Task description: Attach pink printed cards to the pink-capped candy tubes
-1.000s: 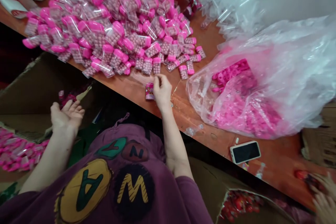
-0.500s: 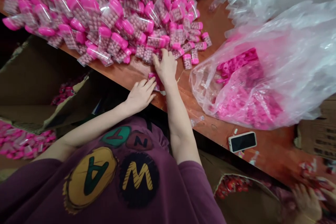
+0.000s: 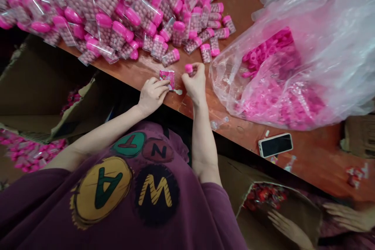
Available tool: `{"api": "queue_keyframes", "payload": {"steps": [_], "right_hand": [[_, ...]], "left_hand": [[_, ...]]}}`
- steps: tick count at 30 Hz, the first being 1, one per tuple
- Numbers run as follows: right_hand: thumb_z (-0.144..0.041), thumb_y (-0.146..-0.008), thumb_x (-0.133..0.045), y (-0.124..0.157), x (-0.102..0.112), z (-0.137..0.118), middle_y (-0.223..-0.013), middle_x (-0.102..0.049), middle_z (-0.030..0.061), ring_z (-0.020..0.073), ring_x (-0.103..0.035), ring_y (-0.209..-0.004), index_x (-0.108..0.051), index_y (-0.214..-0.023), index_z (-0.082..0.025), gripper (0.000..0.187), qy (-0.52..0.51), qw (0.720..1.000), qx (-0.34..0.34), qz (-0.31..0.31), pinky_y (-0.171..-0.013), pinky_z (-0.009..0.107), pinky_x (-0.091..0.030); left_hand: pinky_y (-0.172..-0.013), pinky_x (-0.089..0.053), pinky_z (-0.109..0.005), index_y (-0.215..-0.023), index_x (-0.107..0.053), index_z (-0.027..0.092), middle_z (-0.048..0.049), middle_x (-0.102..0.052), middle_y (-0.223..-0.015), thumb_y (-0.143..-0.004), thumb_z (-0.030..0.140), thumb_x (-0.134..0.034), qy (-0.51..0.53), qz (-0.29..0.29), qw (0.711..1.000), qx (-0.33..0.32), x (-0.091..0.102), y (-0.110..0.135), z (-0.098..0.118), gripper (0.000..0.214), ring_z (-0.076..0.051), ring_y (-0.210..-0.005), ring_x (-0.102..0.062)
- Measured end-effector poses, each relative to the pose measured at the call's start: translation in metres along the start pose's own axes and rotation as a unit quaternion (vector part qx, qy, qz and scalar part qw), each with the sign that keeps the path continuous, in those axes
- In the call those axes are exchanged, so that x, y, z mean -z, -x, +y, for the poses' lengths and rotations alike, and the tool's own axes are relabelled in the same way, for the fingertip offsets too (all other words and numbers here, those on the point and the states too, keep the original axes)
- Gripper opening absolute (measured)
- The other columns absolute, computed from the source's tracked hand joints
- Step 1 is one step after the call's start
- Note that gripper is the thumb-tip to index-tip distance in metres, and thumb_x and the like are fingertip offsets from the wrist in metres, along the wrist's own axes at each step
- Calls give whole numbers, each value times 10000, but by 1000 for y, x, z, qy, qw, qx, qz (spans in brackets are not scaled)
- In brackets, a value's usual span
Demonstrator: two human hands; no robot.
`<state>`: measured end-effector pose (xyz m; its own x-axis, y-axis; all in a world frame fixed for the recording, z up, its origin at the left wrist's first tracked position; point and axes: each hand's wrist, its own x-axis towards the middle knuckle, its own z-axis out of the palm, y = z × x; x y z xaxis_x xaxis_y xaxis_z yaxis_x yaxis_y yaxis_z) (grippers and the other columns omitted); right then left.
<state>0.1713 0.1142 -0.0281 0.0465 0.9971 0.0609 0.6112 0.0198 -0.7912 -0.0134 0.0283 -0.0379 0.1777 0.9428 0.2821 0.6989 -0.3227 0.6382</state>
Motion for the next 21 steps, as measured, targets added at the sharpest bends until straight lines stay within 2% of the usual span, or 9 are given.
{"api": "queue_keyframes", "payload": {"steps": [2,4,6,9,14,16,21], "right_hand": [[-357,-875,-688,23,0,-14,-904,-652,10,164,-601,-804,-605,-1024,-209,226,-18,999,-40,-23,-823,341,-531],[-489,-861,-733,37,-5,-26,-816,-617,-5,172,-564,-764,-605,-883,-222,297,23,997,-61,-49,-813,352,-504],[-545,-850,-743,39,-11,-33,-755,-585,-6,185,-539,-741,-588,-791,-232,354,79,992,-73,-66,-810,364,-487],[-486,-876,-707,32,-15,-33,-705,-569,0,195,-528,-722,-576,-731,-236,317,112,988,-77,-79,-793,364,-480],[-356,-923,-613,25,-11,-28,-695,-582,0,184,-532,-708,-561,-705,-226,259,84,990,-53,-104,-786,352,-476],[-339,-917,-623,27,-10,-28,-733,-610,-2,181,-547,-727,-582,-755,-221,205,69,992,-51,-96,-801,350,-481],[-395,-858,-700,31,-10,-24,-762,-624,-8,193,-570,-765,-570,-794,-231,219,67,994,-91,-6,-836,358,-503]], "left_hand": [[-1006,-504,-478,-1023,-819,190,-124,-793,-1319,-1075,271,-548,40,42,998,10,-1,5,-1,288,-292,-1127,-669],[-1044,-520,-460,-1045,-809,179,-144,-774,-1310,-1061,253,-558,59,69,996,22,-2,8,-3,262,-277,-1179,-677],[-1065,-530,-456,-1039,-800,180,-150,-755,-1306,-1049,240,-562,52,78,995,28,-4,11,-5,246,-270,-1206,-678],[-1077,-540,-465,-1045,-791,186,-150,-729,-1333,-1040,235,-571,28,78,996,24,-6,11,-7,226,-269,-1216,-675],[-1078,-533,-470,-1096,-772,165,-173,-714,-1343,-1056,238,-554,7,56,998,12,-3,8,-8,233,-288,-1216,-655],[-1074,-525,-477,-1111,-764,140,-200,-713,-1334,-1068,237,-529,7,42,999,11,-1,7,-6,257,-300,-1198,-651],[-1037,-531,-478,-1066,-764,159,-184,-731,-1263,-1084,232,-484,-30,30,999,0,-1,5,-3,290,-300,-1146,-652]]}}
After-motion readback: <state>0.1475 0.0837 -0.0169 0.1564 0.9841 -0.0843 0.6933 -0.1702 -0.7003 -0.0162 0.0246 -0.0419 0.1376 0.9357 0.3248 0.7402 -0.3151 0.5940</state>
